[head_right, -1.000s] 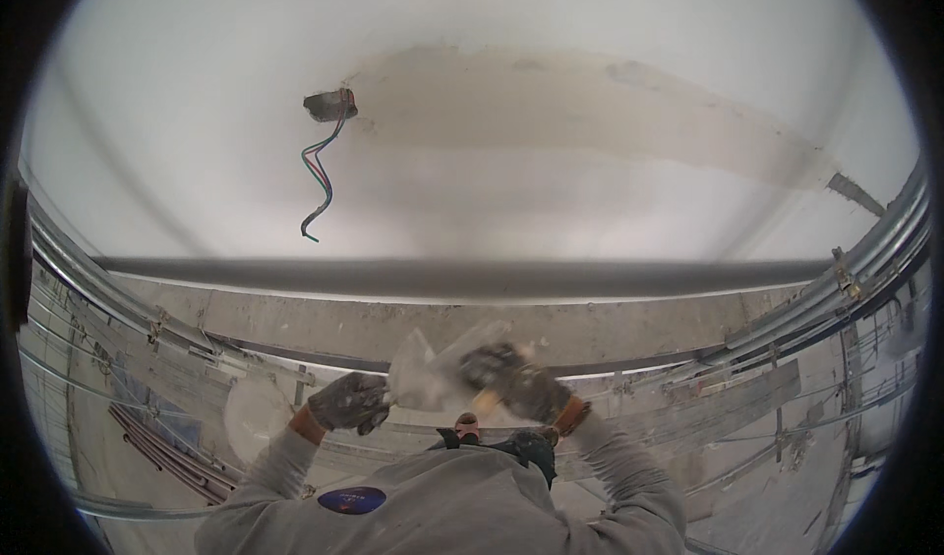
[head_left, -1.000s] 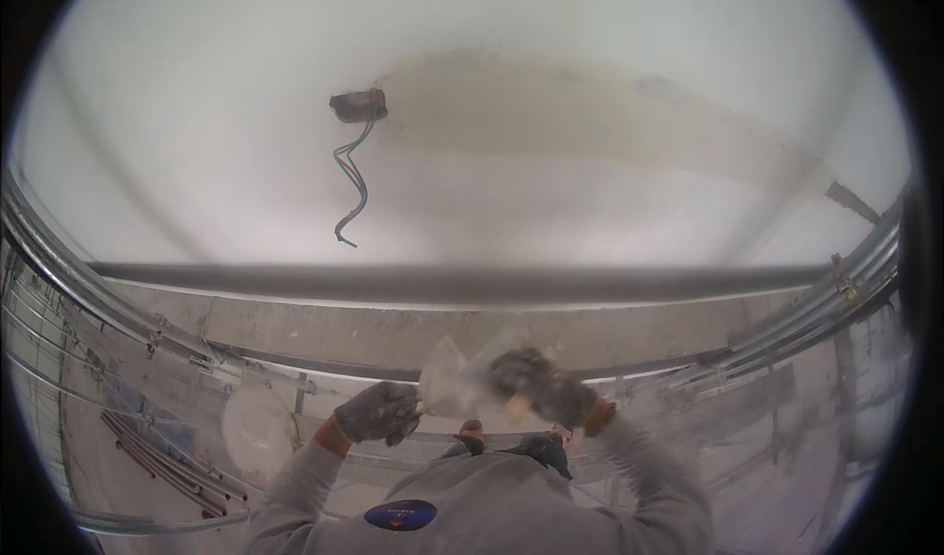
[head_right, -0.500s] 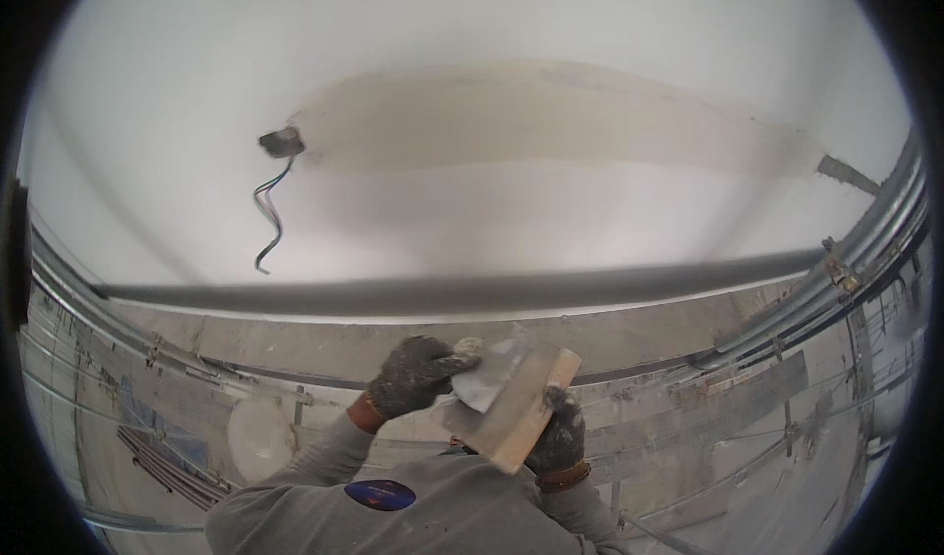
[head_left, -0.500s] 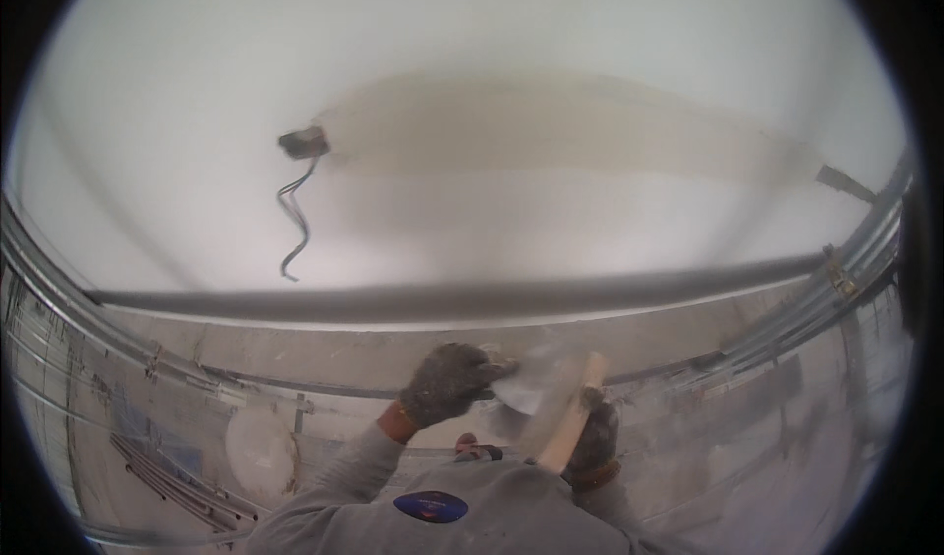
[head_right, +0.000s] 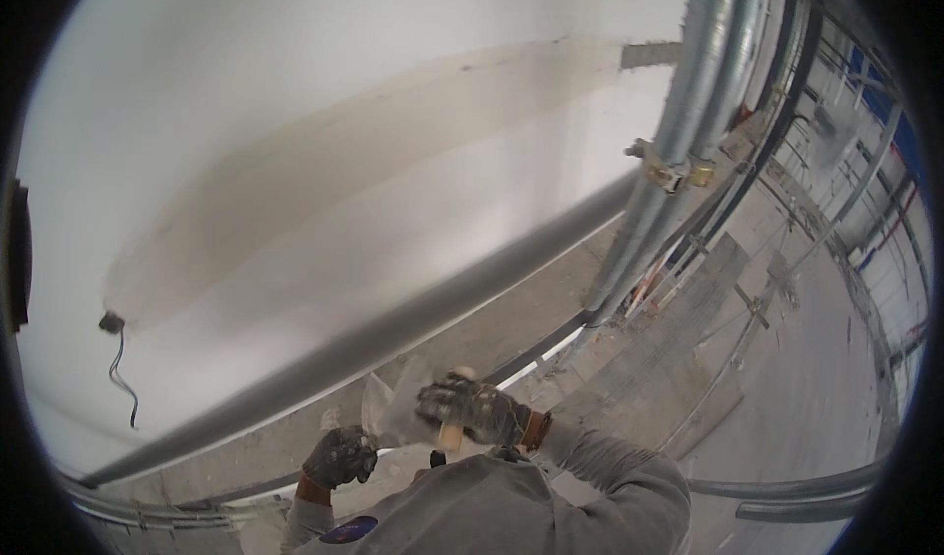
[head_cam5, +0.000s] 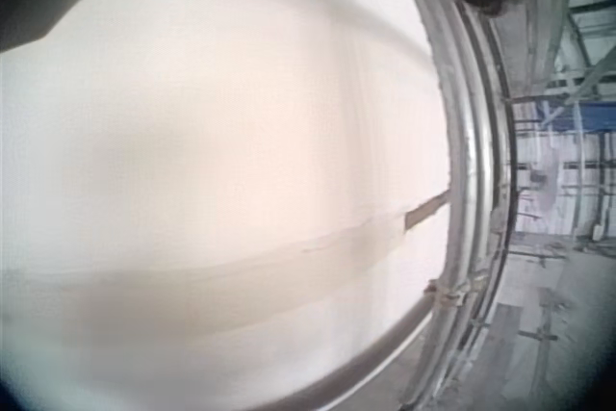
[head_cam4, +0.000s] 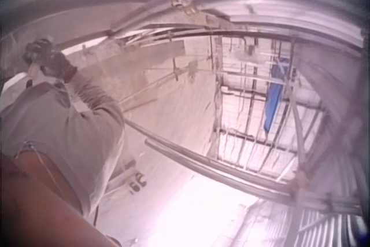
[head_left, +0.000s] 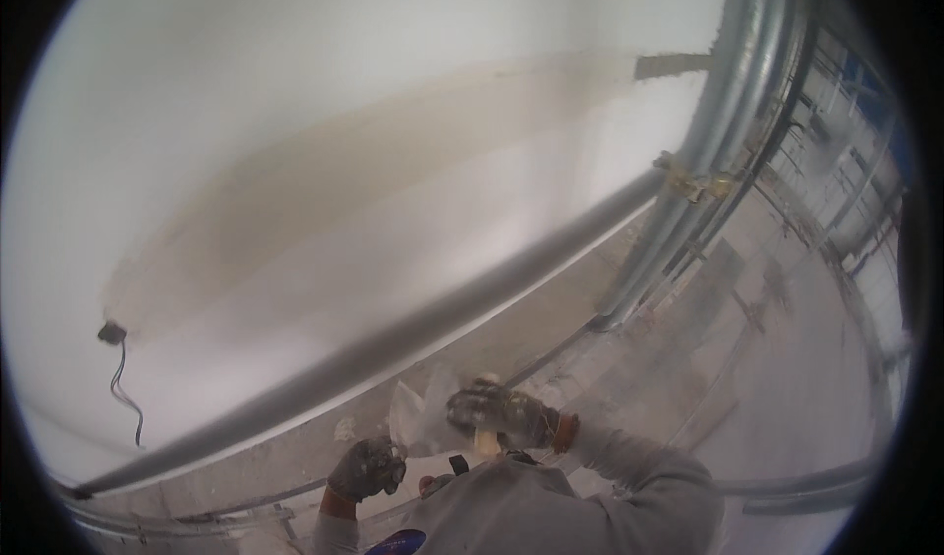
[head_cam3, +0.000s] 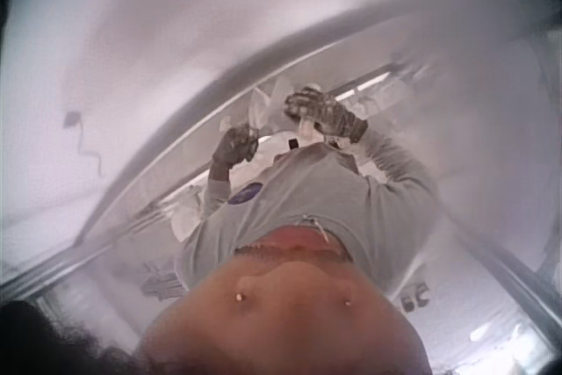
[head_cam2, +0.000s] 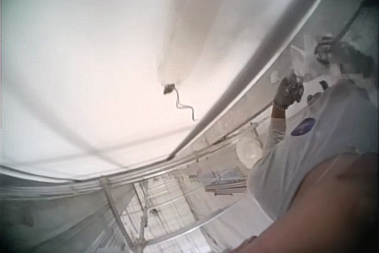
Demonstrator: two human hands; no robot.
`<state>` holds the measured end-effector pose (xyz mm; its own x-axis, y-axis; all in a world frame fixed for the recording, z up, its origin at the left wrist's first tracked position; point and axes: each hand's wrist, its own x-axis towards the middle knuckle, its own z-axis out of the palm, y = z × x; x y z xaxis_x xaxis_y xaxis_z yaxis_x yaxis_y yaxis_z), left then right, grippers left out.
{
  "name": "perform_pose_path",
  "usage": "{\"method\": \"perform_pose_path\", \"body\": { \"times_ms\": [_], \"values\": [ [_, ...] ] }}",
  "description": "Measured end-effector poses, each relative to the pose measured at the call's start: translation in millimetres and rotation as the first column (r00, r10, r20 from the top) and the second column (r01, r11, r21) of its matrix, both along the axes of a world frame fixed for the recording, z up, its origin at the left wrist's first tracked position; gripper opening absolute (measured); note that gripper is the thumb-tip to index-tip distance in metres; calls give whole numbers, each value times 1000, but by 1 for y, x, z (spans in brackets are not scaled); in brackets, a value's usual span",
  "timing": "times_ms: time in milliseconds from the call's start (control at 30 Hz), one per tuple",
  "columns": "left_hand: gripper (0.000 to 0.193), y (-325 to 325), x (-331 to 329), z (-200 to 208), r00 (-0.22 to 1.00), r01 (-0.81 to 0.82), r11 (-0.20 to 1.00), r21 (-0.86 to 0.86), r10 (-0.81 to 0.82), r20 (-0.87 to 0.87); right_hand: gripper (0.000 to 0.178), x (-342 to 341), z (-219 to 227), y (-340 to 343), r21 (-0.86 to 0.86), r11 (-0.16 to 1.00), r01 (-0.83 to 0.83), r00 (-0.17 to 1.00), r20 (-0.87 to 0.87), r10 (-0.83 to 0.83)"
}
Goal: The person applies plaster to a ceiling using a hawk and trowel. They scoop plaster from the hawk and spread it onto the ceiling surface in smooth, sweeping motions, working around metal pipes and electrical fixtures.
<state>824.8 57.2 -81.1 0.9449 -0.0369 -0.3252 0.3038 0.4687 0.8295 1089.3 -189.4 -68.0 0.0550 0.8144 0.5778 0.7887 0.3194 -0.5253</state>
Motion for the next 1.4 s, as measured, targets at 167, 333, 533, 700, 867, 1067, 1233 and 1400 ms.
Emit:
{"method": "perform_pose_path", "body": {
  "times_ms": [167,333,533,700,867,1067,1233,1400],
  "values": [
    [20,8,28,-2,997,-27,588,809,-47,67,26,53,-62,-46,-372,876,307,903,-177,-392],
    [39,-49,134,62,823,-563,-310,766,-294,485,29,15,-35,-41,-159,958,240,66,-981,-180],
    [52,-21,179,64,917,-374,-169,912,-212,337,30,16,13,-33,225,799,558,785,-454,-421],
    [44,30,122,-18,948,-287,-389,875,-245,202,35,127,96,1,230,698,678,612,-702,-363],
    [41,7,45,-87,966,-257,-461,849,-96,240,32,273,201,40,240,195,951,280,-402,-872],
    [38,-51,-2,-65,950,-113,29,993,296,100,32,338,232,60,192,119,974,184,-371,-910],
    [40,-45,-9,-65,905,-4,174,985,419,-70,34,350,235,72,170,51,984,111,-366,-924],
    [40,-38,11,-62,943,4,117,993,331,-43,46,354,225,108,289,76,954,188,-382,-905]
  ]
}}
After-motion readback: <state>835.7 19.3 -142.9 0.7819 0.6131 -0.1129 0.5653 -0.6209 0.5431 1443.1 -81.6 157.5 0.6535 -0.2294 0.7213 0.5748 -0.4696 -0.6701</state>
